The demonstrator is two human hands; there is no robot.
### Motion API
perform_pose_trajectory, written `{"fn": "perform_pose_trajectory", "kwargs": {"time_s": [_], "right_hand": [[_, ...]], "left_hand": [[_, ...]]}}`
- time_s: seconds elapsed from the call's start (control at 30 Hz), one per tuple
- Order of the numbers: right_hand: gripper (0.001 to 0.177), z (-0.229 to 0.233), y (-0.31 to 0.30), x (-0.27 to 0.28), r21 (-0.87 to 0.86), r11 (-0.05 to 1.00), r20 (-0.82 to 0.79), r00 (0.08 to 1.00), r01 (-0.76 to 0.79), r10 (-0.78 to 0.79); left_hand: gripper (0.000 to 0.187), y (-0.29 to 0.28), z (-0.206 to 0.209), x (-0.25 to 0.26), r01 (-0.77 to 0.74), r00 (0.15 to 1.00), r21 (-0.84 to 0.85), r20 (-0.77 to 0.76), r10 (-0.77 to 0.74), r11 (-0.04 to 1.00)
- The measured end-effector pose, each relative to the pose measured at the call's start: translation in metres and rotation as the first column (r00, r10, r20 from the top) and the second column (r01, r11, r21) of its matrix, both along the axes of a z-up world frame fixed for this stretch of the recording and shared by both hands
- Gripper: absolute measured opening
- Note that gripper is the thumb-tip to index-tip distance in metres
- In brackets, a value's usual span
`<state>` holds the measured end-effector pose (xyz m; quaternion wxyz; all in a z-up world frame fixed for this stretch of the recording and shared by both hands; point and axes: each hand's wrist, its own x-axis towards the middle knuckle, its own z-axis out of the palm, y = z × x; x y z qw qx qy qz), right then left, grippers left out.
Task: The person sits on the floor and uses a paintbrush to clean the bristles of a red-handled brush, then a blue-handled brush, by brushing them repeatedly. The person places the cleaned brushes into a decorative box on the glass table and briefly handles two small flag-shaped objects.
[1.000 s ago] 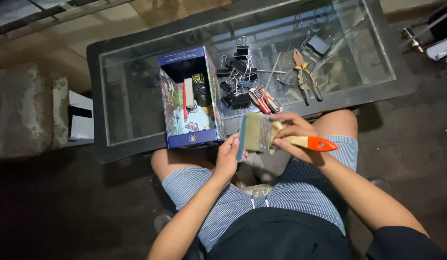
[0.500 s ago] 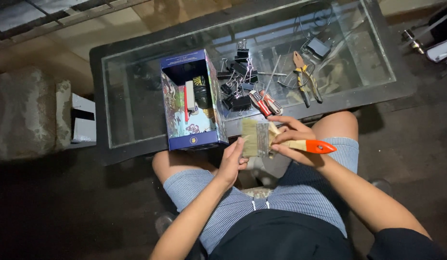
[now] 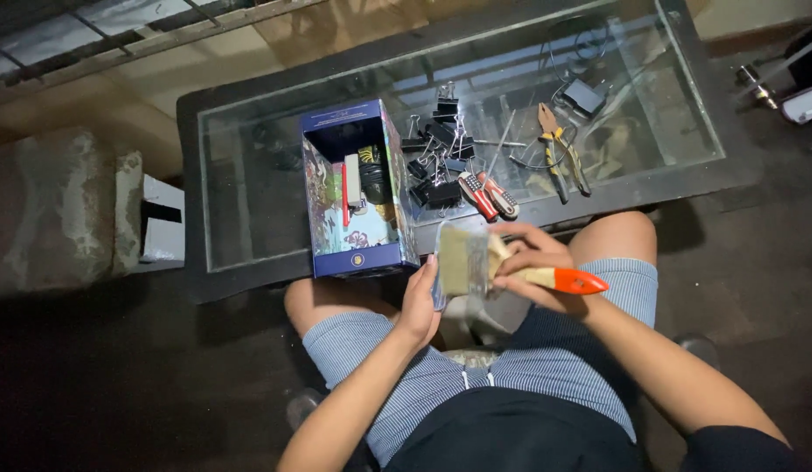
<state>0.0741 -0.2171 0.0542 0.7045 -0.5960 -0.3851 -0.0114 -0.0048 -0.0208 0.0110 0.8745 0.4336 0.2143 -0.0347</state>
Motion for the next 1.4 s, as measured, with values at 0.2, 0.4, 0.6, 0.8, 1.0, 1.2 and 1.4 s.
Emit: {"fn": "perform_pose_trajectory", "kwargs": {"time_s": [0.2,0.4,0.6,0.8,1.0,1.2,1.4], "right_hand": [[0.007,-0.001,-0.013,0.006,0.015,1.0,-0.086,0.996,-0.011,0.013],[0.007,-0.002,-0.003,0.001,-0.068,0.997,-0.034,0.999,-0.023,0.021],[0.008,0.002,-0.015,0.006,-0.059,0.998,-0.021,1.0,-0.014,0.013],[0.01,0.004,-0.006,0.005,-0.059,0.992,-0.018,0.994,-0.107,0.106],[0.012,0.003,-0.026,0.014,-0.066,0.998,0.035,0.999,-0.002,0.004],[0.01,0.004,-0.008,-0.001,-0.121,0.989,-0.007,0.996,-0.087,0.086],[0.01,-0.001,-0.025,0.011,-0.135,0.985,-0.025,0.994,0.104,-0.109]], "left_hand": [[0.046,0.008,-0.03,0.0,0.068,0.998,0.05,-0.013,-0.067,0.996],[0.047,0.004,-0.013,0.0,0.043,0.999,-0.001,-0.009,-0.043,0.999],[0.046,0.01,-0.039,-0.003,0.055,0.998,0.03,-0.009,-0.055,0.998],[0.044,0.007,-0.03,-0.001,0.061,0.997,0.054,0.035,-0.063,0.997],[0.042,0.007,-0.026,0.0,0.072,0.996,-0.087,0.052,-0.067,0.994],[0.04,0.007,-0.019,-0.002,0.052,0.999,-0.07,0.004,-0.052,0.996],[0.039,0.008,-0.04,0.0,0.002,1.0,-0.137,0.008,-0.001,0.991]]}}
